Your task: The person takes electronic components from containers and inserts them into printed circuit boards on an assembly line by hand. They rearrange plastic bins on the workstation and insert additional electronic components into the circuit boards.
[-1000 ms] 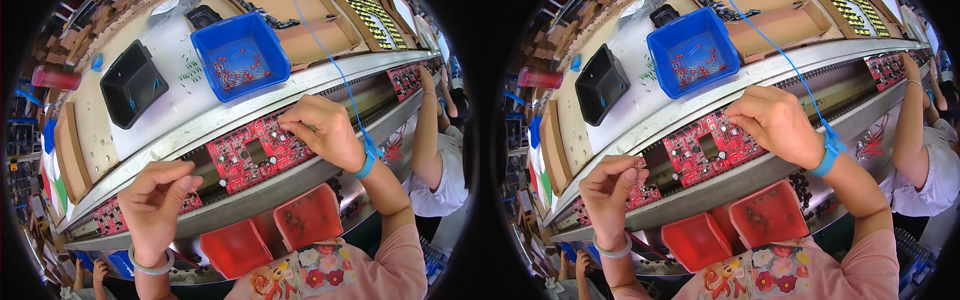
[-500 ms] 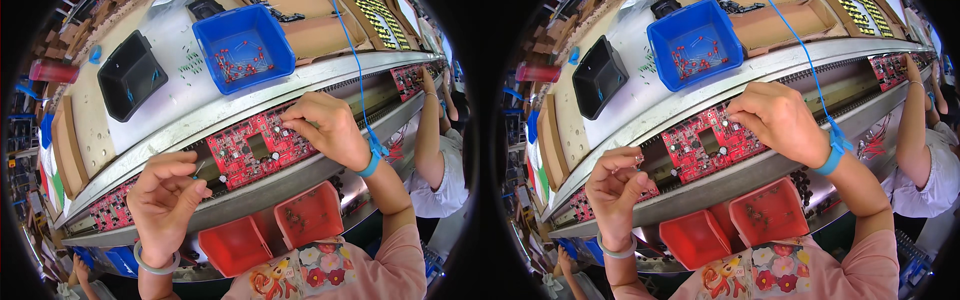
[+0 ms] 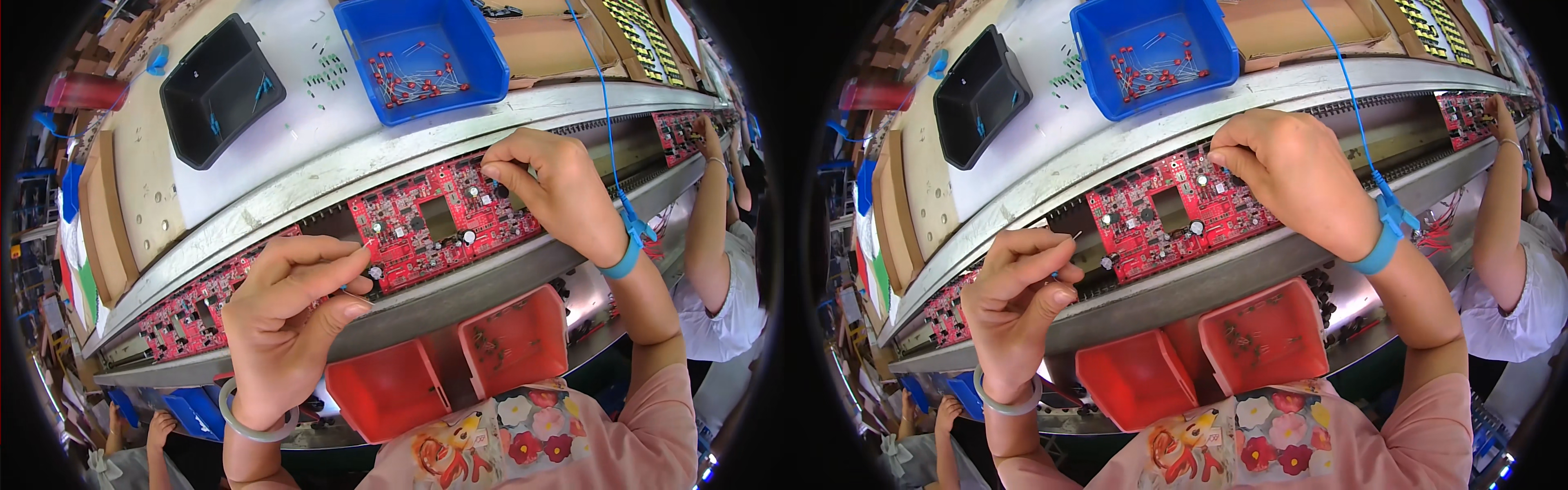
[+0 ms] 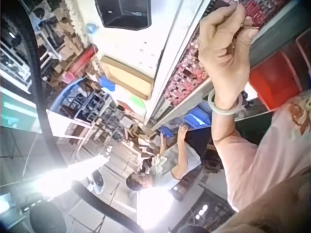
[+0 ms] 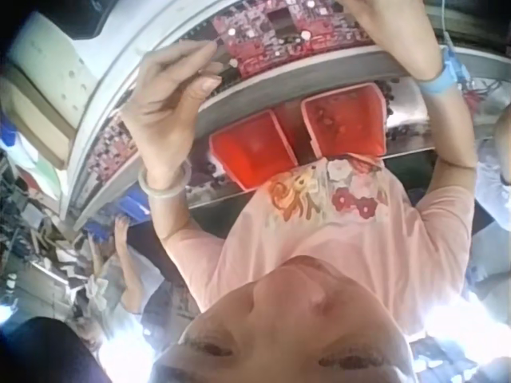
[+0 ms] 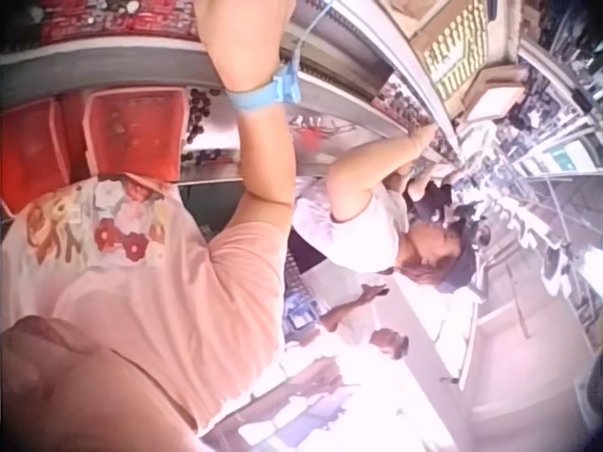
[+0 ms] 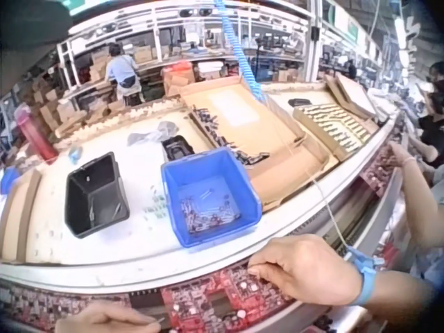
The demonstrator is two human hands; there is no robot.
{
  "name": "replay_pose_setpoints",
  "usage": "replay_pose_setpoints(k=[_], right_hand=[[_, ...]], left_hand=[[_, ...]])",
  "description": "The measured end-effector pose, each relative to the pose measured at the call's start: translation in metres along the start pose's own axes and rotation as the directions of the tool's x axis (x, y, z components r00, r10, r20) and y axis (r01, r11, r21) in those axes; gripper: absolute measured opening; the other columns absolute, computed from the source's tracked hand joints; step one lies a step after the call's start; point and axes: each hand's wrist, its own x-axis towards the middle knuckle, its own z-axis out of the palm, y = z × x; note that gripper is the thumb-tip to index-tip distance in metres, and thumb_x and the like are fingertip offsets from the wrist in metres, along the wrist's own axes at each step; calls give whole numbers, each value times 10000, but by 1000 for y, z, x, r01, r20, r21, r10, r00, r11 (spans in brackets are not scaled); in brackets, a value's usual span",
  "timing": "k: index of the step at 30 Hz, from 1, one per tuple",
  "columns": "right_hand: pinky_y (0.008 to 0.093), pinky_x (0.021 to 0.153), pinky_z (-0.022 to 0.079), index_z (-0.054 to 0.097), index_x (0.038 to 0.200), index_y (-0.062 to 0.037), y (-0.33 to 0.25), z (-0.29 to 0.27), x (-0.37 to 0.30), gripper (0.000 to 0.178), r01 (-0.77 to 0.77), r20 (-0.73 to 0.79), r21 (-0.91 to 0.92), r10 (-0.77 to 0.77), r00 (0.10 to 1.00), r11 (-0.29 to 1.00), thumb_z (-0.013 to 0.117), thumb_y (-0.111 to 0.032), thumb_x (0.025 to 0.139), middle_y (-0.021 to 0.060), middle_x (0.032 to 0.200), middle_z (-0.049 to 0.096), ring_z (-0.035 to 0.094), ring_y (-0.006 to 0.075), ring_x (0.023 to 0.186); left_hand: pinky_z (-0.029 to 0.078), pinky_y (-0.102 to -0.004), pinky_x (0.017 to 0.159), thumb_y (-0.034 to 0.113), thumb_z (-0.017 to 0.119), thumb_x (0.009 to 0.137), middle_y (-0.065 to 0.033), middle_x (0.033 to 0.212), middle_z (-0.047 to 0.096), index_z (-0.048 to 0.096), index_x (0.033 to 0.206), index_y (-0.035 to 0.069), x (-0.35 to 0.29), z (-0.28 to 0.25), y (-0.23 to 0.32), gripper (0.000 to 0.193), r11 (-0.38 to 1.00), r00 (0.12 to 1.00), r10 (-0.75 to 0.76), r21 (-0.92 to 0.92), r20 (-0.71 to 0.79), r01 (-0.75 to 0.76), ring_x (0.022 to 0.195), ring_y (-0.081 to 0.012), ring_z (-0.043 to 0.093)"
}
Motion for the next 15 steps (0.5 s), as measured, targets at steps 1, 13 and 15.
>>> replay_pose_setpoints(k=[1,13,15], right_hand=[[344,612,507,701,959,44,-1,0,0,101,0,1,0,0,1000,1000,725,-48,925,137,812,676,632,227,646],[391,621,501,652,853,-10,-11,8,2,179,-1,-63,-228,-14,998,974,813,-83,822,117,806,644,629,302,684],[398,612,490,611,848,-30,-12,9,3,232,18,-94,-291,-47,994,957,830,-98,810,110,793,614,622,289,686]], left_hand=[[581,-257,780,-27,791,866,-148,1218,642,742,1216,-3,1,0,0,354,1000,1000,-1,0,0,1,937,-175,688],[570,-268,837,-167,728,840,-139,1178,647,758,1147,-23,6,6,-5,341,998,999,-40,46,-19,40,955,-179,684],[559,-273,866,-173,710,851,-134,1183,643,749,1141,-32,11,5,-14,325,971,996,90,219,14,-90,964,-171,674]])
